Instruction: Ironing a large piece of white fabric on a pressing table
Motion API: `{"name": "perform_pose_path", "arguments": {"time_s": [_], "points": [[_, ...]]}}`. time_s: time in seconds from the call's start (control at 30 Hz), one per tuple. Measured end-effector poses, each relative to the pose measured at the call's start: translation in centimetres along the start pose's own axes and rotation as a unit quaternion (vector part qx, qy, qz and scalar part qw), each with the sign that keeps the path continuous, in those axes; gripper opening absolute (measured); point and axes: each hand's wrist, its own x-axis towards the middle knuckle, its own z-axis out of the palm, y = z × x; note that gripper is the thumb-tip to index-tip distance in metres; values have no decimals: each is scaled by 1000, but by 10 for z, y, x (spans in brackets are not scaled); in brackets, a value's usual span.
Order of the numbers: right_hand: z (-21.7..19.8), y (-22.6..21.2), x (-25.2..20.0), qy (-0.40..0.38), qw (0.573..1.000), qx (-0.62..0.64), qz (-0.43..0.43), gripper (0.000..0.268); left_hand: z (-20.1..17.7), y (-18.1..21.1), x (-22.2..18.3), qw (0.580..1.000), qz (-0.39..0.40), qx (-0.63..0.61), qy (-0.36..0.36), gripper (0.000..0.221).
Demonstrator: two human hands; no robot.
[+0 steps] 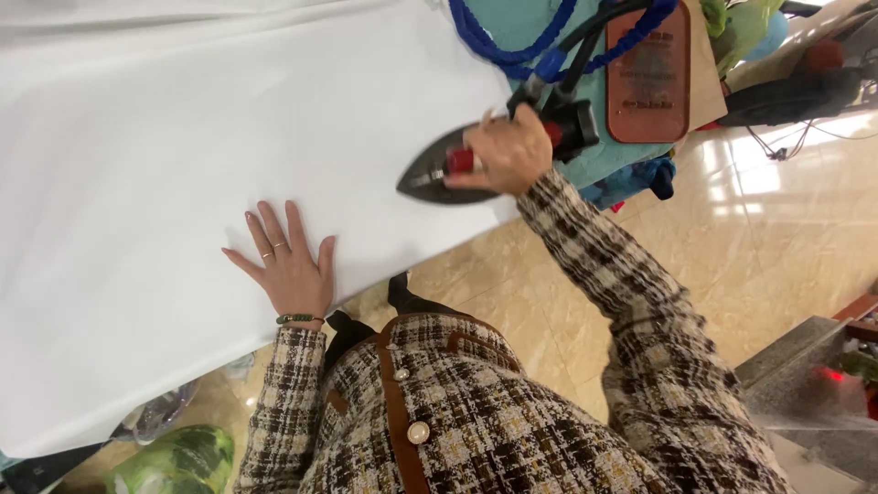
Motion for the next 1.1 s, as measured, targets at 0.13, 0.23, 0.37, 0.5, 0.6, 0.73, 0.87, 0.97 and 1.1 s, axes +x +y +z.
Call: {"name": "perform_pose_path", "arguments": {"time_s": [0.13, 0.23, 0.37, 0.5, 0.6, 0.73, 0.87, 0.97, 1.1], "points": [[-34, -30, -28, 11, 998, -2, -58, 65, 1, -1, -3, 1000, -6, -15, -3, 75], [-50, -37, -29, 0, 999, 19, -48, 68, 1, 2, -3, 999, 8, -13, 28, 74], [0, -29, -29, 79, 996, -33, 10, 68, 5, -1, -3, 999, 27, 3, 46, 74], [32, -3, 22, 7, 998, -30, 46, 65, 4, 0, -3, 1000, 15, 12, 17, 75], [53, 16, 70, -65, 993, -62, 75, 74, 5, 0, -8, 997, 36, 35, 58, 75], [88, 35, 102, 91, 990, -99, 44, 73, 6, 2, -5, 998, 32, 31, 51, 75], [54, 4, 98, -37, 995, -44, 87, 70, 23, -7, -5, 996, 22, 62, 58, 79], [31, -34, 73, -52, 995, -47, 67, 74, 5, 4, -3, 998, 16, 36, 56, 76], [-9, -74, 57, -48, 997, -50, 17, 71, -8, -2, 3, 997, -47, 39, 37, 77]]}}
